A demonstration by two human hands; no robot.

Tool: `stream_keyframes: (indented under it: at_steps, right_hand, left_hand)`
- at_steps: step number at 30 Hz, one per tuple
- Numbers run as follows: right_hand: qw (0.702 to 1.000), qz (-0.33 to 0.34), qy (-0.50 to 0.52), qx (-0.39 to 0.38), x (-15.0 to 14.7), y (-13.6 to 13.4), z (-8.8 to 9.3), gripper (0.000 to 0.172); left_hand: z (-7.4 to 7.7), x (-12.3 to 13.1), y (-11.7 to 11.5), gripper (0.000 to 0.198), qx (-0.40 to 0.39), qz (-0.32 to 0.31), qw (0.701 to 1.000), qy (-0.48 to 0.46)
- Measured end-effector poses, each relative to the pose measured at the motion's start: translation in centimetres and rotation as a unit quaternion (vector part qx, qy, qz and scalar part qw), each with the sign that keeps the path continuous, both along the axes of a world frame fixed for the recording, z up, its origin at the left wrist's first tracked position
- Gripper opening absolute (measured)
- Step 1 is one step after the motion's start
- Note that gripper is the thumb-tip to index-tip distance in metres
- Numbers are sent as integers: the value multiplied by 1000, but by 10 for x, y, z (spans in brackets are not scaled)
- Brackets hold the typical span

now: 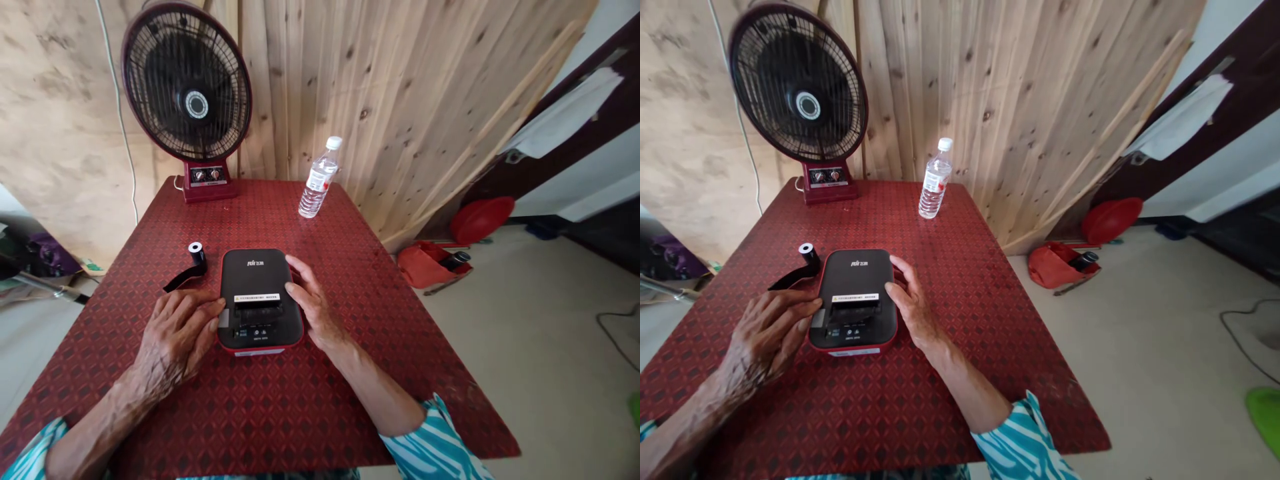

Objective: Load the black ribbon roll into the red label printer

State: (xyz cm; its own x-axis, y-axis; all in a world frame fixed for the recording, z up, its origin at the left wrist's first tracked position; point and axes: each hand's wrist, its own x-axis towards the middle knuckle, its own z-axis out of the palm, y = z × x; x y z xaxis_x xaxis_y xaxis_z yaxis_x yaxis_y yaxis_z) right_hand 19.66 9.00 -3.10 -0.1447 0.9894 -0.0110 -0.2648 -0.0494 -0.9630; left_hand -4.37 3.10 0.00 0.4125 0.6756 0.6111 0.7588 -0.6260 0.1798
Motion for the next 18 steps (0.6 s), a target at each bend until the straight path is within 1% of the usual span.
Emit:
stream_keyframes:
  at_steps: [2, 3, 4, 5, 6, 7, 9, 10, 11, 13, 15, 18]
  right_hand:
    - [1000, -3, 3, 11, -2, 0, -3, 48]
    - [1000, -6, 4, 16, -3, 0, -5, 49]
    - [1000, -16, 5, 21, -4, -1, -7, 49]
    - [999, -30, 11, 23, -6, -1, -11, 49]
    - [998, -50, 21, 22, -8, -1, -16, 47]
    - [997, -72, 34, 14, -9, -2, -21, 46]
    - [993, -104, 60, -14, -12, -4, -31, 47]
    - [991, -112, 63, -25, -12, -5, -36, 49]
    - [991, -115, 60, -31, -13, -6, -40, 50]
    - [993, -112, 42, -25, -12, -6, -45, 49]
    - [994, -102, 26, -9, -12, -6, -48, 45]
    - [995, -99, 12, 7, -10, -6, -50, 42]
  left_hand:
    - [-1, -1, 1, 24, -15, -6, 1000, -26]
    - [-2, -3, 4, 24, -38, -7, 998, -52]
    - [-2, -7, 7, 25, -68, 1, 994, -89]
    - [-3, -12, 11, 27, -101, 21, 985, -139]
    - [-3, -19, 16, 28, -128, 54, 970, -199]
    - [-4, -27, 21, 30, -147, 94, 949, -262]
    - [-7, -46, 33, 39, -166, 170, 897, -372]
    - [-9, -54, 39, 45, -181, 181, 881, -398]
    - [-10, -61, 44, 50, -205, 185, 869, -410]
    - [-13, -70, 57, 58, -255, 175, 859, -407]
    - [-13, -74, 72, 63, -285, 164, 857, -398]
    - [-7, -73, 95, 65, -297, 146, 859, -391]
